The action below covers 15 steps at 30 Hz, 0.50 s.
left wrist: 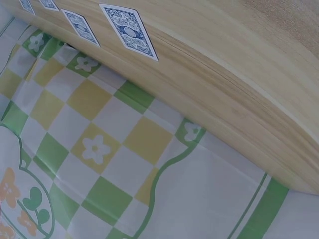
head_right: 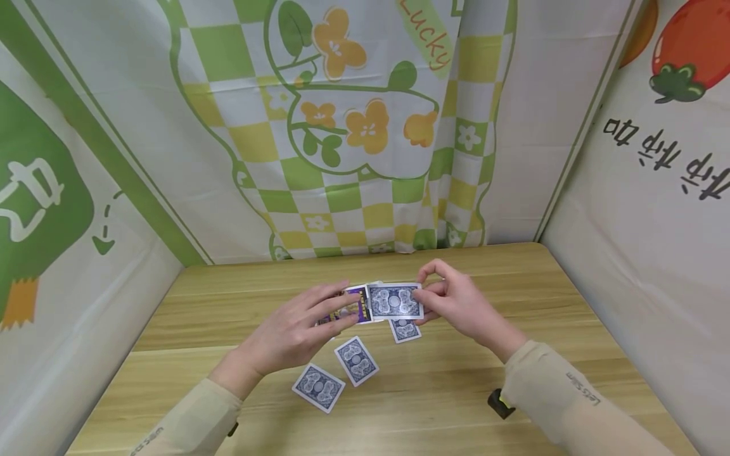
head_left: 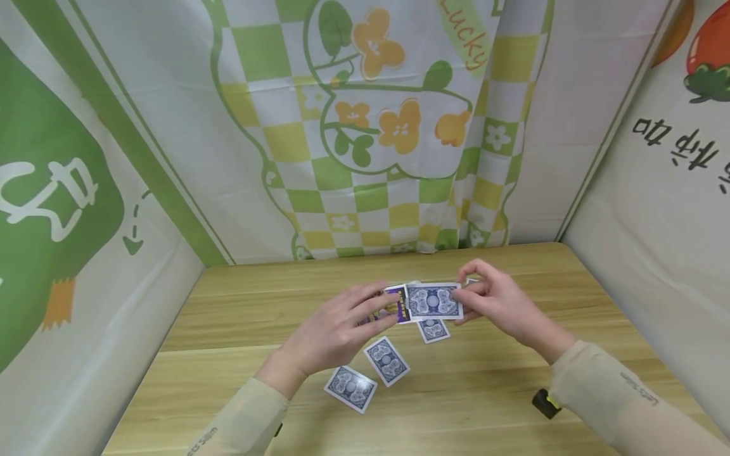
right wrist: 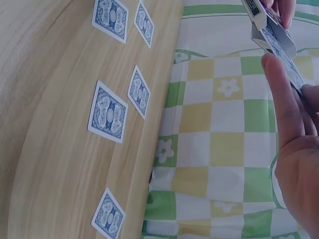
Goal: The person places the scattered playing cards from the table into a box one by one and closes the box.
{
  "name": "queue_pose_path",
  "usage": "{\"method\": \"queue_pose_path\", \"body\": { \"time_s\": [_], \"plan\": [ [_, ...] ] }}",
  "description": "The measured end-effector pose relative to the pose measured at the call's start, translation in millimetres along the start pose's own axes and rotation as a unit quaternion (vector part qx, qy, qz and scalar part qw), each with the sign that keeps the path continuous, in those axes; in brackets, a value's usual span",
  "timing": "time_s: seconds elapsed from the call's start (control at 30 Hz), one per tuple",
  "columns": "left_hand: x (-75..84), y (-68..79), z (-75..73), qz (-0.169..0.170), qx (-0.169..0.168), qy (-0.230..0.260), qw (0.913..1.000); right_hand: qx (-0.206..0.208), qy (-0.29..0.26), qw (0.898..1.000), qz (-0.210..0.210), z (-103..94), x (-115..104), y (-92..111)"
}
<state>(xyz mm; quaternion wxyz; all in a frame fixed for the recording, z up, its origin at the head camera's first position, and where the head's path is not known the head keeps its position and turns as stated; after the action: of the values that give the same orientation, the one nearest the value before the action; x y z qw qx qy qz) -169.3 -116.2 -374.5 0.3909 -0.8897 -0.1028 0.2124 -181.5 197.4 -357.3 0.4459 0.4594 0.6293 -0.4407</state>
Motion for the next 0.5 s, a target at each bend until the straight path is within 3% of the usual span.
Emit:
{"method": "queue_pose_path", "body": {
  "time_s": [0.3, 0.5],
  "plan": [
    [1.4, 0.4, -0.8, -0.004, -0.007, -0.004, 1.0000, 0.003, -0.004, 1.000, 0.015, 5.7, 2.3, -2.0],
    [1.4, 1.0, -1.1, -0.006, -0.008, -0.002, 0.9999, 0.006, 0.021, 1.000, 0.012, 8.6, 0.9, -2.4]
  ]
}}
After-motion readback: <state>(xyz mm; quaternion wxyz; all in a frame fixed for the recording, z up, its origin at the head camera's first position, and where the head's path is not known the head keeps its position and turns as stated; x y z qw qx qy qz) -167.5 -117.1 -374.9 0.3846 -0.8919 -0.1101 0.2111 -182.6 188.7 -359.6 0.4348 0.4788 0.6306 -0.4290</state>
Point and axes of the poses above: each hand's wrist, its own y-axis away from the middle knuckle, its own z-axis out of the palm, x = y × z, the point moved 1 cm from there along -y, towards the middle knuckle, and after that the axes turned 14 degrees about x, right-handed, at the moved point
